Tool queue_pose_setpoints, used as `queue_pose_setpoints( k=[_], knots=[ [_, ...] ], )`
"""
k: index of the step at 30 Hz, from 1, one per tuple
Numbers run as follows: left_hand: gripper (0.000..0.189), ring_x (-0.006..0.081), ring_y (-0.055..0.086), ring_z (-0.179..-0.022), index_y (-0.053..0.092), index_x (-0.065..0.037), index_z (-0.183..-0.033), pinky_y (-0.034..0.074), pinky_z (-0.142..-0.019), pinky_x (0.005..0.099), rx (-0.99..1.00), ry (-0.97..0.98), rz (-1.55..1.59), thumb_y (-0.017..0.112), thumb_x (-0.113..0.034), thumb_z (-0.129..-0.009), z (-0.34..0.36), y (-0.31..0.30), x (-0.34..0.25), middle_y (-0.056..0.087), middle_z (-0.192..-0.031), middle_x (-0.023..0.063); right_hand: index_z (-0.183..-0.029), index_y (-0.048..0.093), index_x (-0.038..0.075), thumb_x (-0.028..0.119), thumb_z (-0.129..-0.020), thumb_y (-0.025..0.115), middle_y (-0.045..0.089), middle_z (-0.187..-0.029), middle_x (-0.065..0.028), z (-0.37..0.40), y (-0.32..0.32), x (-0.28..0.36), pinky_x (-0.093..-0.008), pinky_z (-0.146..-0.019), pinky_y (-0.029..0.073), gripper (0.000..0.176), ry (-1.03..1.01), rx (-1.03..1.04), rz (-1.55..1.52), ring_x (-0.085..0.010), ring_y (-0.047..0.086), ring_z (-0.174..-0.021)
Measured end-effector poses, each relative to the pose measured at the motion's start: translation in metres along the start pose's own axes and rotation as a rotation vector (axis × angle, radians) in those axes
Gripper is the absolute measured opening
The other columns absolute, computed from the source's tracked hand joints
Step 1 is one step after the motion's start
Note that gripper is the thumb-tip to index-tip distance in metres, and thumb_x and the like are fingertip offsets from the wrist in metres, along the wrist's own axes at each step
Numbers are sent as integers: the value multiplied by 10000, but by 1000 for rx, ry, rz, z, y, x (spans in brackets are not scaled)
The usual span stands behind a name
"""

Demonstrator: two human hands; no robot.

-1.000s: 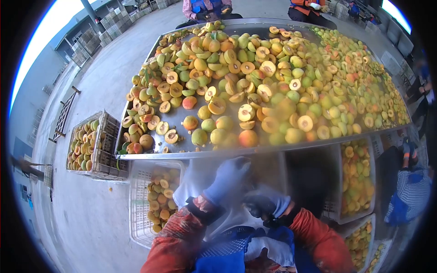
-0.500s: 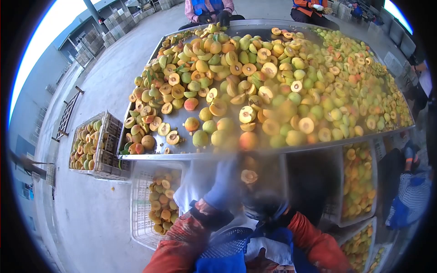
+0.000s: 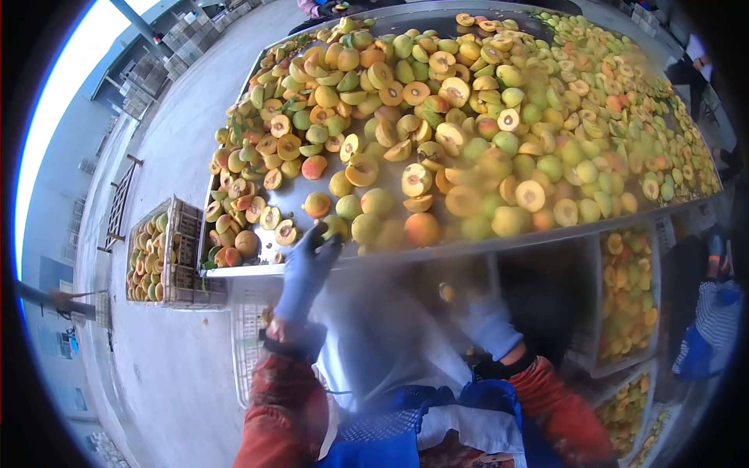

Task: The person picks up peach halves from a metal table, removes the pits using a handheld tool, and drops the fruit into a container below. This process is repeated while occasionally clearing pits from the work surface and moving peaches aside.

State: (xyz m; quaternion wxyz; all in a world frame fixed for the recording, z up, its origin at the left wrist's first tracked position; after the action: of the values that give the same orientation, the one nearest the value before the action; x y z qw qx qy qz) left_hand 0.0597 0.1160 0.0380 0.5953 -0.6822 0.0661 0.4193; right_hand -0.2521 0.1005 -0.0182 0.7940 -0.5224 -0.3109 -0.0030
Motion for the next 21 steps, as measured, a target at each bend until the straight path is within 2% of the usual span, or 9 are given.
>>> queue_pose_setpoints(
  k=[2,4,6,8,11,14,15,19,21],
  knots=[
    [565,328,558,-1020,514,-57,-1184,444,-838,375,66,49,-241,622,-431,-774,-23,37,-42,575,-1102,200,-947,562,81,346,-768,581,631,-760,-167,4,0,0,-429,-666,473,321,-40,-50,16,-339,620,-701],
    [535,333,537,-1040,513,-64,-1178,431,-858,384,136,119,-384,625,-400,-776,-45,72,-33,567,-1104,201,-938,564,77,332,-767,594,629,-734,-152,19,-27,16,-430,-649,472,308,-158,-293,-107,-334,620,-683],
    [492,308,582,-960,519,-34,-1153,471,-789,357,129,77,-96,616,-346,-785,-47,69,-34,597,-1039,163,-927,564,72,326,-764,605,625,-717,-138,27,-41,19,-415,-626,475,305,-191,-371,-251,-323,620,-662],
    [414,204,621,-828,544,-7,-1103,511,-680,304,177,-56,697,659,-90,-714,-57,72,0,625,-895,142,-944,557,68,321,-762,604,619,-706,-135,21,-22,-1,-399,-615,478,315,-155,-416,-216,-319,614,-639],
    [400,245,586,-962,473,6,-1183,543,-721,357,135,254,615,493,-248,-875,-26,40,5,555,-1102,135,-961,548,69,310,-760,602,615,-704,-142,6,25,-30,-394,-596,477,318,28,-162,122,-318,606,-611],
    [463,272,574,-998,455,-7,-1206,547,-714,384,59,523,359,456,-342,-887,28,13,-46,552,-1113,144,-914,585,108,315,-786,599,597,-665,-132,8,-13,26,-399,-550,473,244,-79,-206,-3,-327,591,-612],
    [501,242,593,-941,465,-23,-1207,535,-646,323,237,-22,1166,456,-404,-882,26,38,-27,585,-1062,124,-934,574,105,287,-786,602,594,-659,-143,7,-17,36,-400,-544,472,236,-114,-230,-11,-321,592,-611],
    [557,182,600,-819,461,-44,-1227,471,-544,240,249,327,409,411,-480,-883,59,49,-47,610,-953,112,-937,575,98,252,-775,616,604,-695,-150,8,-46,82,-403,-555,475,227,-254,-361,-79,-328,594,-621],
    [555,182,592,-851,455,-35,-1232,477,-609,252,367,149,860,413,-468,-888,69,55,-62,599,-968,106,-937,553,56,286,-748,638,611,-721,-166,6,-45,90,-403,-604,470,309,-235,-239,-146,-319,602,-675]
  ],
)
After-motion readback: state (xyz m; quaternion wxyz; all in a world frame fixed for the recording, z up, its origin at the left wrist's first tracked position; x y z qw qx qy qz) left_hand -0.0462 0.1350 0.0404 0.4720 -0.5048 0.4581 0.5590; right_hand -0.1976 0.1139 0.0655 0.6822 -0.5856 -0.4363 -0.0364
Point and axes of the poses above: each hand's wrist, its own z-axis away from the middle knuckle, its own y-axis out of the palm, x = y × z, the point moved 5 cm from there along -z, towards the middle knuckle
